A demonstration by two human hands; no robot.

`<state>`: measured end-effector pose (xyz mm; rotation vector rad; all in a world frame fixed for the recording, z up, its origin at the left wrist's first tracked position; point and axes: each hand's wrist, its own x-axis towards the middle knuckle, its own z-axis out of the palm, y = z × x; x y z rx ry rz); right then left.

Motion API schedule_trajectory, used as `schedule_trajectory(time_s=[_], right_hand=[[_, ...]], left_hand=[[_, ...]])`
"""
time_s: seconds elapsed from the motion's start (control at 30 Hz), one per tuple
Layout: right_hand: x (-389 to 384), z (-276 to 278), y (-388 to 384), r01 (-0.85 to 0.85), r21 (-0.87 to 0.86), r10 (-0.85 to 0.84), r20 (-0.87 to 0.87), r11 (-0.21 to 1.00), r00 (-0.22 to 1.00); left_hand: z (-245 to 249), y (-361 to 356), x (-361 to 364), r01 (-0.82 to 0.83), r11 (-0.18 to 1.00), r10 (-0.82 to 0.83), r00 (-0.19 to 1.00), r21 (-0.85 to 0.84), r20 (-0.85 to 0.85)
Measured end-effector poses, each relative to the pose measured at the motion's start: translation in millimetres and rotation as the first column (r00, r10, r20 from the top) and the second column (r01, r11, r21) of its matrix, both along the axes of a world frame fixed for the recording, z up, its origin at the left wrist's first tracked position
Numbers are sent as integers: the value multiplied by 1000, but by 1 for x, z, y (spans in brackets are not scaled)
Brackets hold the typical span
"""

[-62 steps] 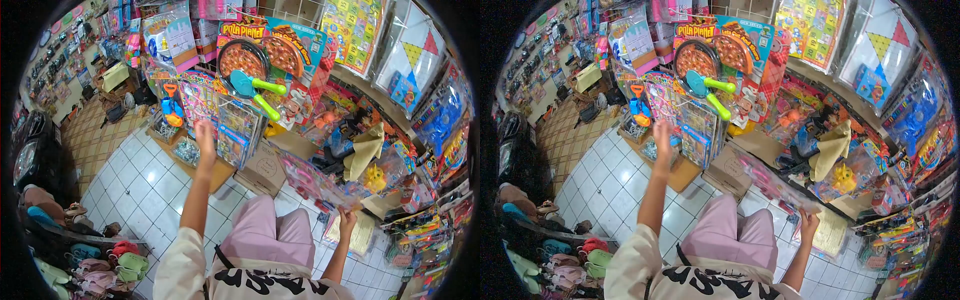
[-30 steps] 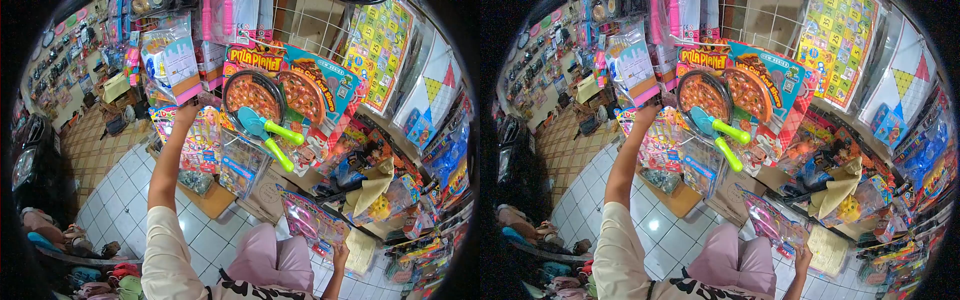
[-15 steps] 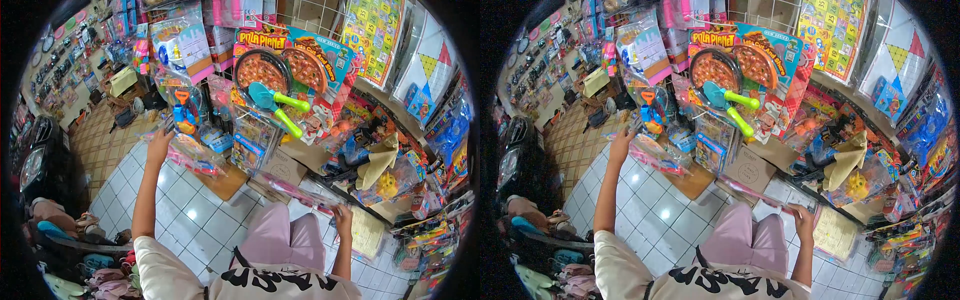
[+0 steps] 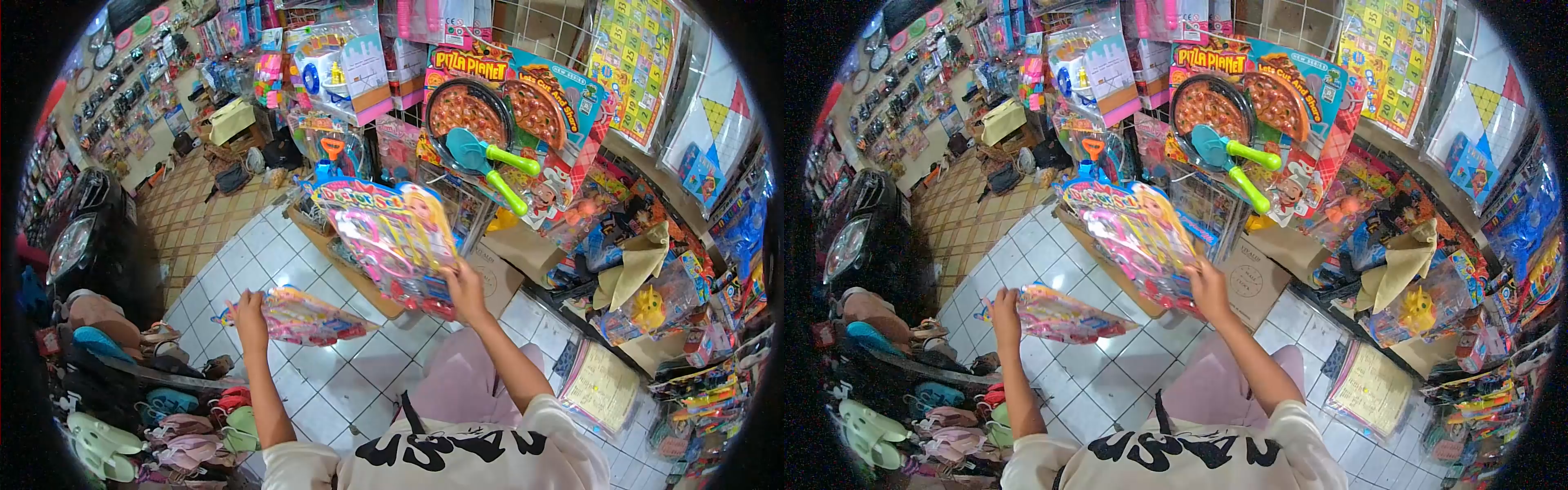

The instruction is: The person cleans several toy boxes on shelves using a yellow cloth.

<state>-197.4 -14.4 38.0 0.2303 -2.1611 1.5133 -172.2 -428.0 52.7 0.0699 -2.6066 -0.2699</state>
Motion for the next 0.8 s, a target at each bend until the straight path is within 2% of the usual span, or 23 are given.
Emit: schedule_trajectory(time_s=[0.07,0.13,0.17,0.2,0.23,0.33,0.43,0.47,0.6,0.7,0.8], right_hand=[[-32,-11,-22,-17,-4,17,-5,1000,1000],[-64,-21,-42,-36,53,35,19,998,999],[-82,-30,-52,-67,-39,71,102,997,992],[-102,-39,-59,-89,-129,112,182,988,977],[-119,-45,-65,-100,-216,155,257,971,954],[-161,-45,-89,-97,-367,144,103,925,984],[-186,-31,-104,-23,-449,124,197,893,973],[-190,-26,-106,28,-392,67,228,920,971],[-194,-31,-112,31,-306,28,186,951,982],[-204,-58,-113,52,-314,-17,113,948,993],[-203,-67,-109,60,-363,30,237,930,971]], left_hand=[[2,-1,20,4,991,-18,995,137,101],[-5,1,30,32,983,-35,999,182,14],[-9,1,34,44,978,-39,999,203,-30],[-11,1,37,48,987,-36,996,152,-78],[-14,0,39,33,987,-23,998,158,-64],[-23,1,40,9,982,-3,1000,190,-27],[-25,5,40,10,976,-8,1000,216,-11],[-25,9,41,13,977,-11,1000,215,-9],[-26,21,39,1,971,-1,1000,239,-2],[-34,21,39,11,964,-2,999,266,-32],[-39,21,38,4,956,3,1000,292,-23]])
